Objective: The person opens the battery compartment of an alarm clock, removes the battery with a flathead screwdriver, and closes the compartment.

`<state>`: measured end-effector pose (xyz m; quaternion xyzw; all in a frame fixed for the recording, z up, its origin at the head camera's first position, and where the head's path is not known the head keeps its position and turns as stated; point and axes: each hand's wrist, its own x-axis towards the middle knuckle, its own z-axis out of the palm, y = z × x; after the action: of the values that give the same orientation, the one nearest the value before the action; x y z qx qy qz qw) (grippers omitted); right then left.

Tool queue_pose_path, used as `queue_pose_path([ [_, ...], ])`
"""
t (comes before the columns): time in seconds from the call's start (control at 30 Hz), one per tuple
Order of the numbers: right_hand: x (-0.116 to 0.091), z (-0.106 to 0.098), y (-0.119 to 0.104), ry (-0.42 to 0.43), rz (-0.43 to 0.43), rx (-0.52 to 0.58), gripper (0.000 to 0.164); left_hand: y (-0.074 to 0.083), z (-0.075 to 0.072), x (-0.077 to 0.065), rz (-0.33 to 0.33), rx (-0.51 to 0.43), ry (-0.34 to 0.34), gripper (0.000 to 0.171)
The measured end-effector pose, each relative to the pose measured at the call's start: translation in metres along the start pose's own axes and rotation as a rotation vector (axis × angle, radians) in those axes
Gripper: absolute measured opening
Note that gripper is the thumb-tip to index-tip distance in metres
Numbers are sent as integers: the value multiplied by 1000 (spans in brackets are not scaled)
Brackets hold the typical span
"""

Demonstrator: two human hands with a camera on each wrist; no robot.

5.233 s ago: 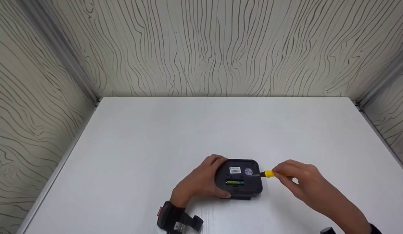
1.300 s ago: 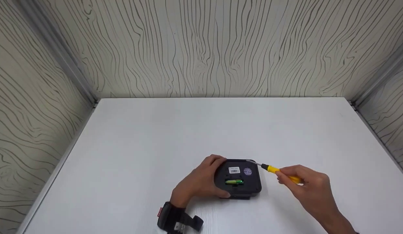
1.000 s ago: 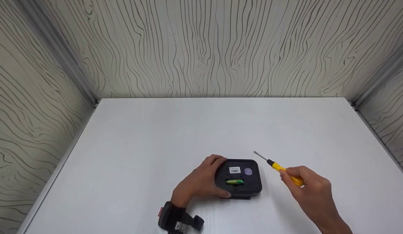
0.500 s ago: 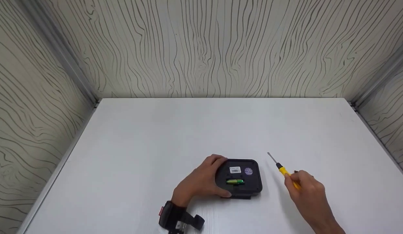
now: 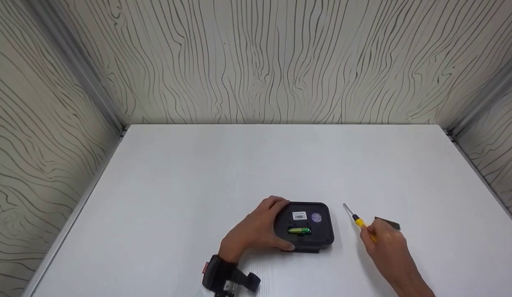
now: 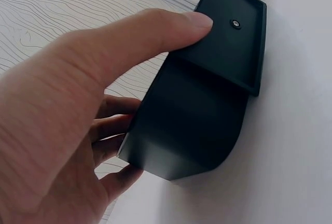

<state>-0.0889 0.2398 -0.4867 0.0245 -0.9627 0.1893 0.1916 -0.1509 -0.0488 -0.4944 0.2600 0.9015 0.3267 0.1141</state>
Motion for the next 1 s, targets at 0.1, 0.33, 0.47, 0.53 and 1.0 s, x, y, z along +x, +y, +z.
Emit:
queue_pose_path([
  [0.1, 0, 1, 1, -58, 41, -11, 12, 1, 0, 0, -1, 1, -3, 98],
  [0.33, 2, -2, 2, -186, 98, -69, 11, 2, -1, 1, -6, -8, -6, 97],
  [0.47, 5, -2, 4, -286, 125, -102, 12, 2, 0, 2, -6, -16, -6, 96],
  [0.53, 6, -1, 4, -324, 131, -111, 12, 2, -1, 2, -7, -14, -8, 97],
  [1.0, 8, -2, 4, -424, 149, -135, 18, 1, 0, 1, -8, 6, -13, 97],
])
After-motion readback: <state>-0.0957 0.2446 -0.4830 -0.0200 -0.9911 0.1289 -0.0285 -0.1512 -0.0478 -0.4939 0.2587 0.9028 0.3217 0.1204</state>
